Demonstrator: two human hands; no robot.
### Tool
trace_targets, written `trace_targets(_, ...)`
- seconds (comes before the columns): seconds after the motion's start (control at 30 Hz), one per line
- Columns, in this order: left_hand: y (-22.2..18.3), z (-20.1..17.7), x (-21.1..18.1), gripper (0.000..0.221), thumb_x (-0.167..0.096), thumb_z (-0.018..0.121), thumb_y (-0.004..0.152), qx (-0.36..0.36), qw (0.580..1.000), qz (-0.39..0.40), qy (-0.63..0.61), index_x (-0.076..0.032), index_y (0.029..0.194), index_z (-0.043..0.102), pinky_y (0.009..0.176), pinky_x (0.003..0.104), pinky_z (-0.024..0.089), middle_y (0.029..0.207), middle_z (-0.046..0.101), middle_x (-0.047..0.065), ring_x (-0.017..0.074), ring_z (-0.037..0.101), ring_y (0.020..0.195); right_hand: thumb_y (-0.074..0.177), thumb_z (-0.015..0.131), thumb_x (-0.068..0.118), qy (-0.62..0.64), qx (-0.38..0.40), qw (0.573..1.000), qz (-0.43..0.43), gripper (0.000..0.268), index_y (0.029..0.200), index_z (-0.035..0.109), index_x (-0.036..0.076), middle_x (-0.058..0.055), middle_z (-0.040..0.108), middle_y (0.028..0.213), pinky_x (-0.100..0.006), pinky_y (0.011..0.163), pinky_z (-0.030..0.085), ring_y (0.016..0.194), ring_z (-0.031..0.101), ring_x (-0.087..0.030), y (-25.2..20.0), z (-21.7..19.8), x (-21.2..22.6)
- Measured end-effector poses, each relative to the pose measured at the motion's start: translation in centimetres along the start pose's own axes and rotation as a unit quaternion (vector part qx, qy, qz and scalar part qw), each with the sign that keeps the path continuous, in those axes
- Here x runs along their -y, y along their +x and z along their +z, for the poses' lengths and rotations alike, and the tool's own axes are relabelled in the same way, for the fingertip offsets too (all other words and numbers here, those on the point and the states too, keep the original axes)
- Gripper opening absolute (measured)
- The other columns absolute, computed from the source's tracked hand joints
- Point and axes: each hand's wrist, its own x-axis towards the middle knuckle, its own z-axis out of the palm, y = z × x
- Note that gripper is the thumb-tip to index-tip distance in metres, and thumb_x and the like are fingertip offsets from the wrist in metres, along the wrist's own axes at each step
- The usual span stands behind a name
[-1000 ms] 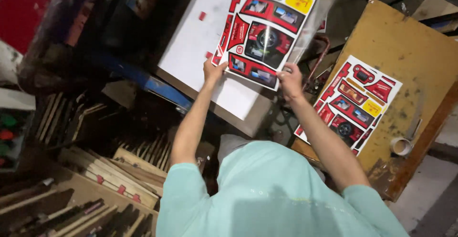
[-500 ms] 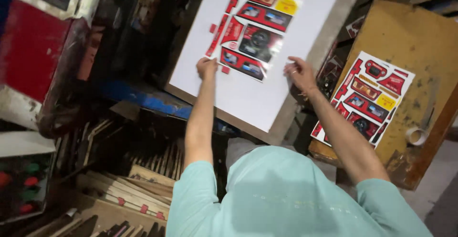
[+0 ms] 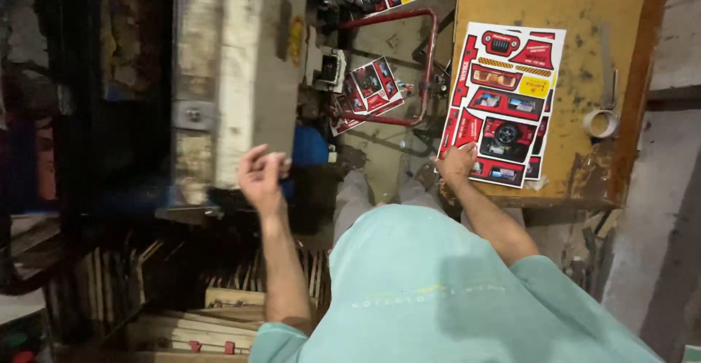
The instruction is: Sorting and stacking printed paper or cardboard sheets from a production machine onto a table.
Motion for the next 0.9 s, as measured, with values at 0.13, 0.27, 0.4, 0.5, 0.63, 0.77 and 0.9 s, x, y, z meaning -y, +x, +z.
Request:
trace_targets(0.13,-2.4,7.1,7.1,0.032,-0.006,0.072,0.091,0.118,0.983,-0.097,0.101,-0.005,0.123,0.065,0.062,0.023,0.056,0.096,0.073,0.006,0.0103,0.07,0.081,0.064,0.087,0.061,0.009,0.031,0.999,-0.036,0.052,0.082,0.081,0.013,-0.036,0.066,0.117,-0.058,0.101,0.046,0.121,0.057,-0.051,2.1,2.4,-2.8)
trace_targets(0.27,-6.8,15.1,20.9,0.039,-0.007,0.075,0.089,0.336,0.929,-0.108,0.112,-0.003,0.127,0.065,0.072,0.025,0.058,0.097,0.077,0.006,0.0111,0.072,0.084,0.081,0.074,0.037,0.248,0.145,0.958,-0.015,0.03,0.083,0.08,0.008,-0.02,0.077,0.084,-0.043,0.084,0.06,0.086,0.077,-0.033,4.1,3.9,-6.8)
trace_targets(0.4,-13.4,22.9,33.7,0.057,-0.013,0.091,0.072,0.534,0.807,-0.164,0.19,-0.003,0.123,0.067,0.079,0.033,0.059,0.1,0.076,0.008,0.0157,0.071,0.088,0.079,0.078,0.047,0.363,0.174,0.912,-0.085,0.041,0.095,0.082,0.01,-0.015,0.078,0.089,-0.037,0.08,0.057,0.087,0.076,-0.028,5.5,4.9,-10.5)
trace_targets(0.5,-17.0,28.1,34.9,0.054,-0.017,0.091,0.071,0.509,0.821,-0.178,0.186,-0.004,0.119,0.071,0.083,0.037,0.059,0.101,0.077,0.009,0.0175,0.072,0.091,0.078,0.081,0.053,0.583,0.249,0.764,-0.117,0.06,0.113,0.075,0.004,-0.02,0.076,0.109,-0.035,0.087,0.056,0.102,0.07,-0.03,5.8,7.8,-15.5)
trace_targets(0.63,-17.8,33.3,32.0,0.049,-0.022,0.087,0.072,0.36,0.886,-0.182,0.227,-0.006,0.116,0.072,0.082,0.038,0.06,0.102,0.077,0.009,0.0194,0.074,0.09,0.082,0.08,0.048,0.502,0.16,0.846,-0.082,0.06,0.122,0.072,0.004,-0.017,0.077,0.116,-0.034,0.093,0.055,0.107,0.072,-0.025,3.2,4.6,-23.3)
trace_targets(0.77,-16.8,37.1,26.5,0.044,-0.023,0.082,0.077,0.313,0.91,-0.101,0.252,-0.004,0.115,0.072,0.08,0.039,0.06,0.097,0.078,0.013,0.0235,0.076,0.086,0.091,0.079,0.023,0.519,0.088,0.849,0.055,0.055,0.137,0.06,-0.001,-0.02,0.068,0.126,-0.036,0.093,0.051,0.111,0.067,-0.025,2.4,6.8,-29.6)
trace_targets(0.9,-15.2,37.3,19.2,0.043,-0.025,0.08,0.083,0.37,0.913,0.008,0.171,-0.002,0.117,0.071,0.081,0.039,0.059,0.099,0.078,0.014,0.0234,0.076,0.089,0.108,0.066,0.003,0.854,0.265,0.445,0.05,0.05,0.155,0.051,-0.005,-0.012,0.062,0.139,-0.026,0.102,0.052,0.117,0.064,-0.015,5.4,13.6,-32.2)
